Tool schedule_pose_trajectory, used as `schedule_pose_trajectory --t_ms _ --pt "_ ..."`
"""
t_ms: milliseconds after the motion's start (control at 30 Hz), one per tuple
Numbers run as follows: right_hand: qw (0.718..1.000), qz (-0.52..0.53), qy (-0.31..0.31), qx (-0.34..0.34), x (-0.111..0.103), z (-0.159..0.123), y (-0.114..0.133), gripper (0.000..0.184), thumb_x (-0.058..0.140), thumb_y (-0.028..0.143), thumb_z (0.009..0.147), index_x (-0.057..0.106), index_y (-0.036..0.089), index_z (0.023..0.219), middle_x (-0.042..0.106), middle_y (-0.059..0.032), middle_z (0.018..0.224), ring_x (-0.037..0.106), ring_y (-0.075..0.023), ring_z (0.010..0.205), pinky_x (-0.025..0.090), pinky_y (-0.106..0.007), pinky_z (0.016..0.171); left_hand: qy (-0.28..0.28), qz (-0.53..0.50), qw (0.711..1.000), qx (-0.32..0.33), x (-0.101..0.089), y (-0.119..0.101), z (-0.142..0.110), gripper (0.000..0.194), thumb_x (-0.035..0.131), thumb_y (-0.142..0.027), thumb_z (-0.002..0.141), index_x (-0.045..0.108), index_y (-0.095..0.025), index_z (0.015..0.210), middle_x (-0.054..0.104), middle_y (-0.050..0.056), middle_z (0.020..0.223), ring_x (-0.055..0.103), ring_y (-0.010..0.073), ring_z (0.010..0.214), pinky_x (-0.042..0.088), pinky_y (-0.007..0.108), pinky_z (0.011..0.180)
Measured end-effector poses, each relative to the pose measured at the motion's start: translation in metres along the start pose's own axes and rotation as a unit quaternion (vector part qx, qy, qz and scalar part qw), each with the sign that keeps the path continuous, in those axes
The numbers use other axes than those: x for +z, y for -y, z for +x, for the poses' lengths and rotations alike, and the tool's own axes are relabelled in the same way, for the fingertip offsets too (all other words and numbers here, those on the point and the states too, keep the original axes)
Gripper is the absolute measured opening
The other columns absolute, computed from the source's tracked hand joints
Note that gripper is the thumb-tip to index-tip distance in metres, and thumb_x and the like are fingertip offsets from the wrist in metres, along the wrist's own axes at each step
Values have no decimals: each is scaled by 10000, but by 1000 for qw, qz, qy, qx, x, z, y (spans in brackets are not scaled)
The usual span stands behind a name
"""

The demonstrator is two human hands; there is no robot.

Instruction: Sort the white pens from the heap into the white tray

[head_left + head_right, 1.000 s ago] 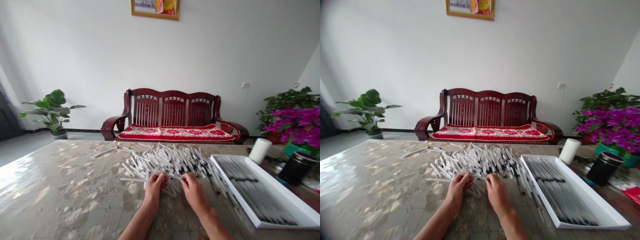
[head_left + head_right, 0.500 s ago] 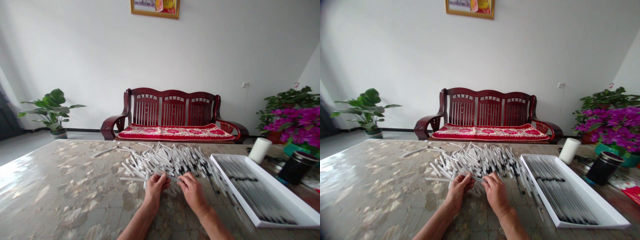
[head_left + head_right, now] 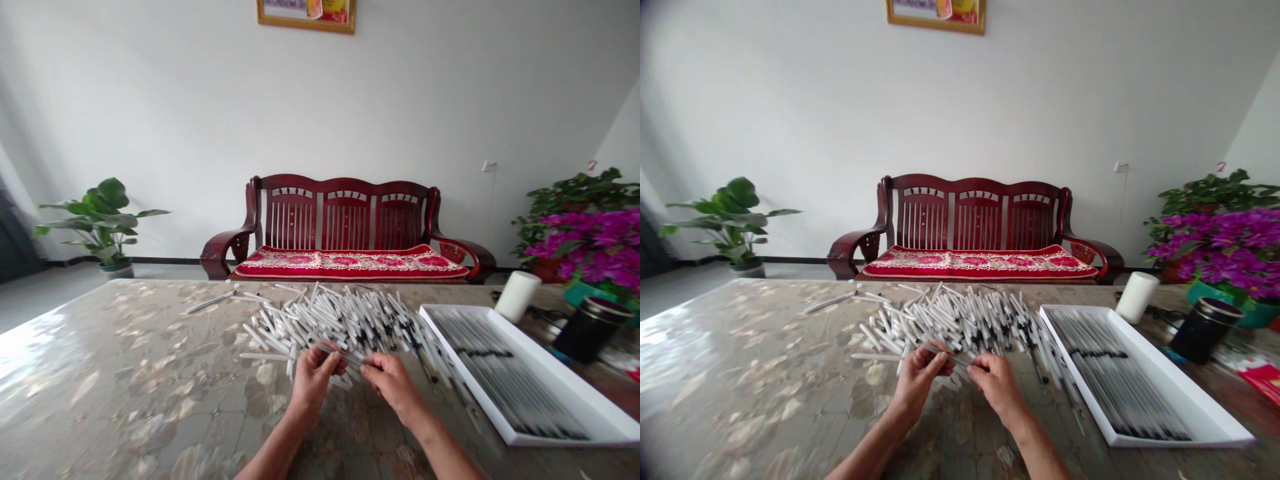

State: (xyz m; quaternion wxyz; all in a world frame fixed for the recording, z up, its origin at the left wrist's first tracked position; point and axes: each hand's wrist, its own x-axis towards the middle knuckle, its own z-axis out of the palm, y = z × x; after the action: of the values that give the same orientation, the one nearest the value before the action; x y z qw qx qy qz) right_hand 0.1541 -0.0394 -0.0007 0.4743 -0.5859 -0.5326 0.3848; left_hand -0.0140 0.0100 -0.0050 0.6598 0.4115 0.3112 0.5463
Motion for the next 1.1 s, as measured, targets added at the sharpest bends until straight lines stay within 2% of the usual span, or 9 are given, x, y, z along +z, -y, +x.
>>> schedule_pose_trajectory --t_ms 200,367,467,600,667,767,900,1000,1100 --pt "987 117 36 103 1 -2 -4 248 739 421 657 625 202 647 523 66 493 416 -87 434 259 -196 404 9 -7 1000 -18 0 -1 -3 402 921 -447 528 725 -152 720 715 37 652 655 160 570 560 272 574" --pt "966 229 34 111 -2 0 3 407 759 566 684 653 183 770 619 18 637 514 -99 507 367 -203 454 -31 -96 992 -79 -1 -1 -1 338 935 -318 563 712 -153 756 737 24 711 702 139 621 583 219 604" --pt "957 273 44 84 -7 0 11 491 680 620 752 698 184 975 689 -31 790 603 -135 601 450 -237 520 -69 -170 976 -120 1 -2 0 164 848 -152 710 693 -152 764 727 12 713 729 121 663 598 183 642" --pt "978 196 66 -7 -5 -4 20 482 803 463 692 692 249 1110 723 -20 1013 657 -170 779 477 -235 587 -65 -211 959 -178 8 3 -6 115 703 -21 817 690 -130 787 734 37 722 749 131 682 609 172 645" --pt "983 167 76 -27 -1 -5 21 386 796 451 714 715 250 1034 733 -2 942 657 -174 786 466 -226 584 -41 -212 957 -196 11 6 -11 110 686 -13 827 693 -121 807 737 45 720 743 128 647 612 173 642" --pt "986 159 30 -48 0 -2 19 308 758 494 758 723 230 913 700 16 752 637 -158 701 448 -216 548 -16 -180 959 -217 12 8 -15 121 696 -14 817 697 -121 875 757 60 760 747 139 654 615 183 626" --pt "983 176 -26 -47 -22 6 20 415 747 580 743 692 205 912 708 -11 804 662 -178 719 470 -221 500 -7 -122 966 -228 8 8 -14 158 695 -8 812 688 -119 924 757 71 747 740 153 629 617 212 583" --pt "979 195 -51 -10 -48 6 27 477 766 609 709 670 189 912 736 -39 881 676 -173 699 483 -217 482 -8 -102 966 -236 5 8 -12 115 661 -9 841 682 -106 900 760 94 770 747 154 665 625 222 635" --pt "979 183 -85 1 -80 2 29 509 771 622 689 671 180 921 735 -40 840 659 -152 648 467 -202 466 -5 -95 966 -240 3 11 -11 106 641 -11 858 675 -101 903 767 106 818 751 153 689 631 238 663"
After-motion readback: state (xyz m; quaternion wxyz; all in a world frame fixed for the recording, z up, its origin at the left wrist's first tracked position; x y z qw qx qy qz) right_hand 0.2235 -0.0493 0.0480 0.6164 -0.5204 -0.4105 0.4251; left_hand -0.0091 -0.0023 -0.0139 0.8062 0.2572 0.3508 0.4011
